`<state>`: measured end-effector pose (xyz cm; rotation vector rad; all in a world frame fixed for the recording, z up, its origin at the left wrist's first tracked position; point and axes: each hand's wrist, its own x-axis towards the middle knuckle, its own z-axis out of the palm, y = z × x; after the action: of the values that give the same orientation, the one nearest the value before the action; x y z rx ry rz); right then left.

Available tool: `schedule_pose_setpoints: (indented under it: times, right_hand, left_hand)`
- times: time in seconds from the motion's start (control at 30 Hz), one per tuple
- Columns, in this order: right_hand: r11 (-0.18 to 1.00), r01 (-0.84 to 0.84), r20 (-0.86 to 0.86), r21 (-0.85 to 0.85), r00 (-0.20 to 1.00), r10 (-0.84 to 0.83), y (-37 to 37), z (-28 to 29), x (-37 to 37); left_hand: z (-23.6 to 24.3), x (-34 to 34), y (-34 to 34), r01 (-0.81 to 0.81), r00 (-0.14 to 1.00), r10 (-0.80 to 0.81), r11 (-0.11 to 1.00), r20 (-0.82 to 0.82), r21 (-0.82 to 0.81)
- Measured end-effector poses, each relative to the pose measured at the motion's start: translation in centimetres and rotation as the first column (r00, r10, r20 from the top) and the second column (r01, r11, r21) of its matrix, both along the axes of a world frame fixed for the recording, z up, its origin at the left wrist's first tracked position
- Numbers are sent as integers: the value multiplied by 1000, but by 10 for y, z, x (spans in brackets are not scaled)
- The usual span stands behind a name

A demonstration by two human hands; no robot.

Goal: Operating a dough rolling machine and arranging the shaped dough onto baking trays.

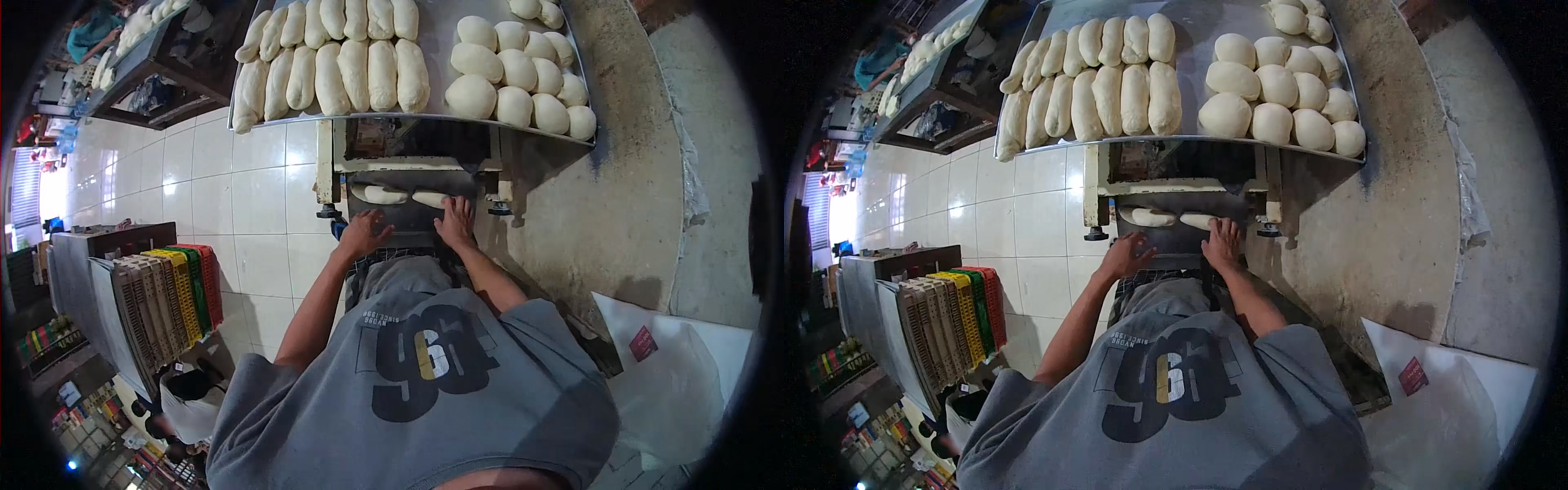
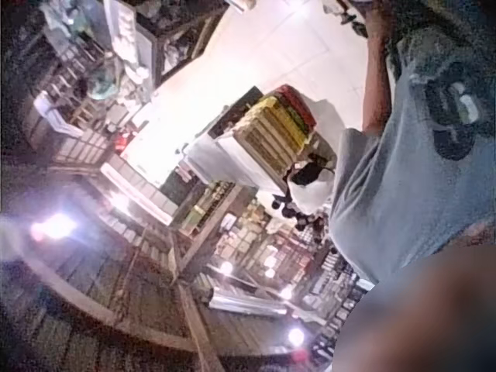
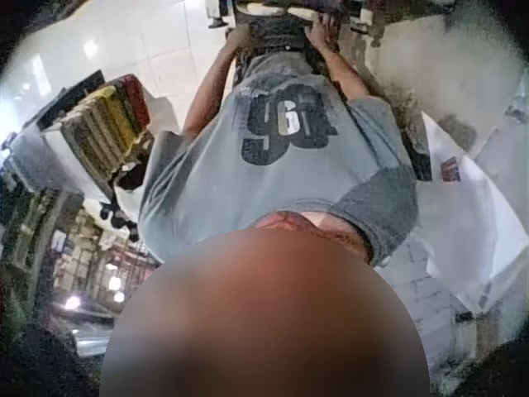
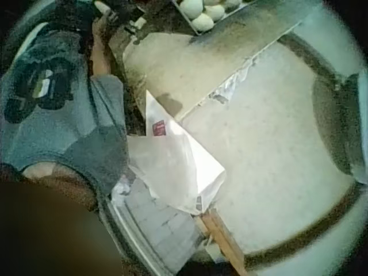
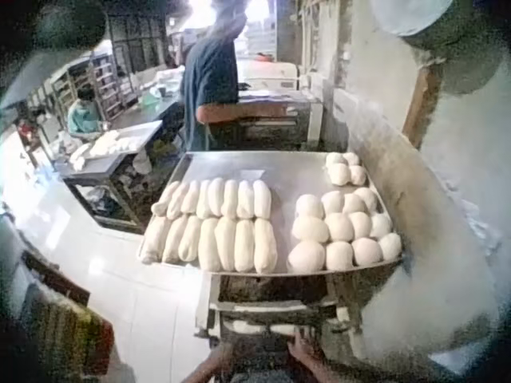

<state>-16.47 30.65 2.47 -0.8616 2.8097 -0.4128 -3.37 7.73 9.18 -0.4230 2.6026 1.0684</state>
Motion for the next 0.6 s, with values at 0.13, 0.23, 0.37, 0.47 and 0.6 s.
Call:
schedule_pose_setpoints:
  times: [0.13,0.23,0.37,0.47,0.6]
  right_hand:
    - [999,-13,78,44,997,9,-12,7,-19]
    - [990,-82,225,118,973,54,-13,-16,-27]
    - [990,-82,187,114,980,59,-10,-24,-16]
    - [995,69,483,-73,875,-25,3,-7,-6]
    - [799,512,865,-315,501,20,47,13,24]
  left_hand:
    - [-33,-18,0,147,988,-136,969,67,-197]
    - [-55,-36,-4,173,979,-141,957,145,-233]
    - [-98,-49,-10,291,944,-328,754,47,-589]
    - [-109,-66,-14,488,872,-394,750,291,-446]
    - [-124,-59,-19,369,928,-294,819,230,-440]
